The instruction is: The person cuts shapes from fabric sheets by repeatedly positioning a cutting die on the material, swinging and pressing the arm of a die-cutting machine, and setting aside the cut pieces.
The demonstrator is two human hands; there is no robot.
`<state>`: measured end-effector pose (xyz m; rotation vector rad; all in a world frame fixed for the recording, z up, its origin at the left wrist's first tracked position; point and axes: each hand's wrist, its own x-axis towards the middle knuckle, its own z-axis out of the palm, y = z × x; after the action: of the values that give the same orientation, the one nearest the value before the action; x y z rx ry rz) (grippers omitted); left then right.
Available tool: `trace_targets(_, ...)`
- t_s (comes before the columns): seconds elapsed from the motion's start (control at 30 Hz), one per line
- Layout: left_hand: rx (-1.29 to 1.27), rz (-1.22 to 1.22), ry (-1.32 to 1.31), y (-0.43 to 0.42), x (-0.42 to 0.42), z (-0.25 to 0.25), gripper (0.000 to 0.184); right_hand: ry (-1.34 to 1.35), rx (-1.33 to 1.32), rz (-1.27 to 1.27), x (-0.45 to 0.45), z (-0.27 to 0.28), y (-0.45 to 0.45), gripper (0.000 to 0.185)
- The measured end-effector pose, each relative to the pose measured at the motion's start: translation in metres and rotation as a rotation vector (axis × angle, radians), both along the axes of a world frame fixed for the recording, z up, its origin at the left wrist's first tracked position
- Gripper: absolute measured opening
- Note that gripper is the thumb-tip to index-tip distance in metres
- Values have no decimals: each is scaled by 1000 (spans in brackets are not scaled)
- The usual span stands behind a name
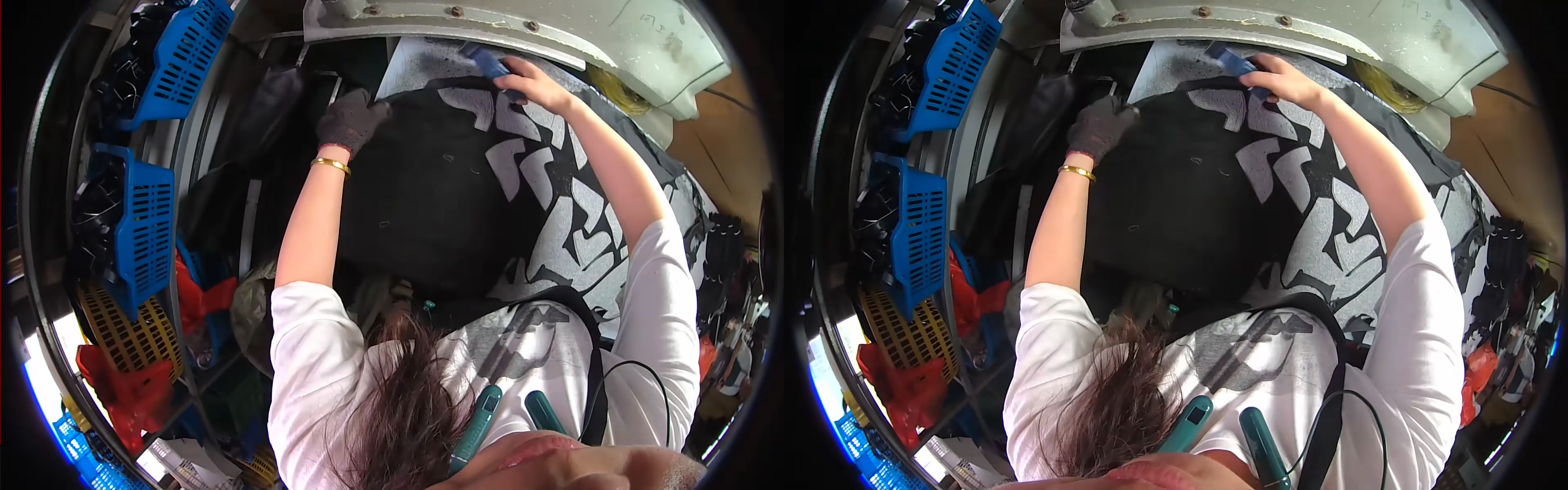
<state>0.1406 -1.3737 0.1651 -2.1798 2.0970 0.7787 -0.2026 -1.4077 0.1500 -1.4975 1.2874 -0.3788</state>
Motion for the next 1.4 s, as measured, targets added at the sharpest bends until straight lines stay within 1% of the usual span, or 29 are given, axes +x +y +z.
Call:
trace_targets(0.03, -39, 6, 47, -3, 2, -1, 41, -74, -50, -61, -1, 4, 7, 62)
trace_targets(0.1, -113, -8, 8, -17, -2, -6, 41, -109, -124, -31, -2, 16, 25, 57)
trace_targets(0.13, -190, -30, -36, -24, -5, -12, 41, -119, -88, 76, -5, 25, 32, 60)
trace_targets(0.17, -175, -32, -34, -29, -3, -19, 41, -78, -368, 210, -4, 28, 42, 60)
trace_targets(0.23, -323, -201, -36, -38, 3, -31, 40, 148, -562, 414, -4, 40, 58, 58)
trace_targets(0.27, -351, -204, -93, -44, 2, -35, 40, 305, -708, 436, -1, 41, 69, 58)
trace_targets(0.3, -341, -216, -92, -42, -5, -28, 40, 395, -828, 388, 0, 37, 79, 57)
trace_targets(0.37, -625, -149, -121, -26, -25, 3, 43, 442, -887, 2, 5, 21, 106, 49)
trace_targets(0.4, -728, -257, -131, -16, -32, 14, 46, 406, -818, -208, 10, 9, 121, 35)
trace_targets(0.43, -720, -263, -132, 0, -38, 9, 46, 378, -707, -298, 22, 9, 136, 38)
trace_targets(0.5, -609, -608, 123, 29, -47, -13, 48, 324, -403, -404, 46, 8, 158, 49)
trace_targets(0.53, -602, -616, 120, 38, -50, -20, 48, 370, -486, -405, 54, -3, 162, 52)
trace_targets(0.57, -641, -731, 47, 45, -51, -26, 48, 416, -568, -405, 61, -12, 165, 55)
trace_targets(0.6, -676, -842, -26, 48, -52, -30, 48, 448, -550, -440, 67, -13, 165, 45)
trace_targets(0.63, -670, -845, -29, 41, -49, -32, 48, 444, -544, -442, 65, -19, 166, 45)
trace_targets(0.7, -618, -849, 48, 6, -41, -41, 50, 364, -617, -563, 60, -33, 170, 31)
trace_targets(0.73, -670, -850, -12, -6, -42, -39, 41, 269, -608, -636, 58, -27, 170, 20)
trace_targets(0.77, -670, -849, -13, -24, -40, -45, 41, 206, -603, -645, 51, -34, 174, 20)
trace_targets(0.83, -715, -1014, 62, -54, -32, -47, 34, 122, -716, -641, 51, -32, 174, 21)
trace_targets(0.87, -564, -885, 285, -60, -29, -45, 29, 129, -749, -552, 51, -29, 171, 22)
trace_targets(1.0, -431, -787, 441, -81, -28, -57, 30, 19, -752, -261, 70, -18, 135, 19)
trace_targets(1.03, -248, -640, 557, -83, -28, -53, 28, 7, -776, -181, 74, -21, 125, 19)
trace_targets(1.07, -67, -488, 663, -86, -29, -50, 27, 6, -779, -189, 79, -24, 118, 19)
trace_targets(1.1, -67, -495, 660, -86, -31, -43, 27, 26, -783, -167, 85, -28, 111, 19)
trace_targets(1.17, -168, -494, 459, -84, -35, -30, 24, 45, -787, -148, 91, -35, 107, 20)
trace_targets(1.23, -396, -521, 517, -94, -22, -11, 18, 47, -780, -236, 95, -40, 106, 20)
trace_targets(1.27, -800, -557, 287, -110, -10, -2, 15, 61, -792, -252, 98, -37, 107, 20)
trace_targets(1.33, -1246, -363, 262, -131, -6, 37, 15, 75, -802, -279, 100, -38, 109, 20)
trace_targets(1.4, -1238, 112, 281, -163, 7, 71, 22, 84, -818, -300, 102, -39, 111, 20)
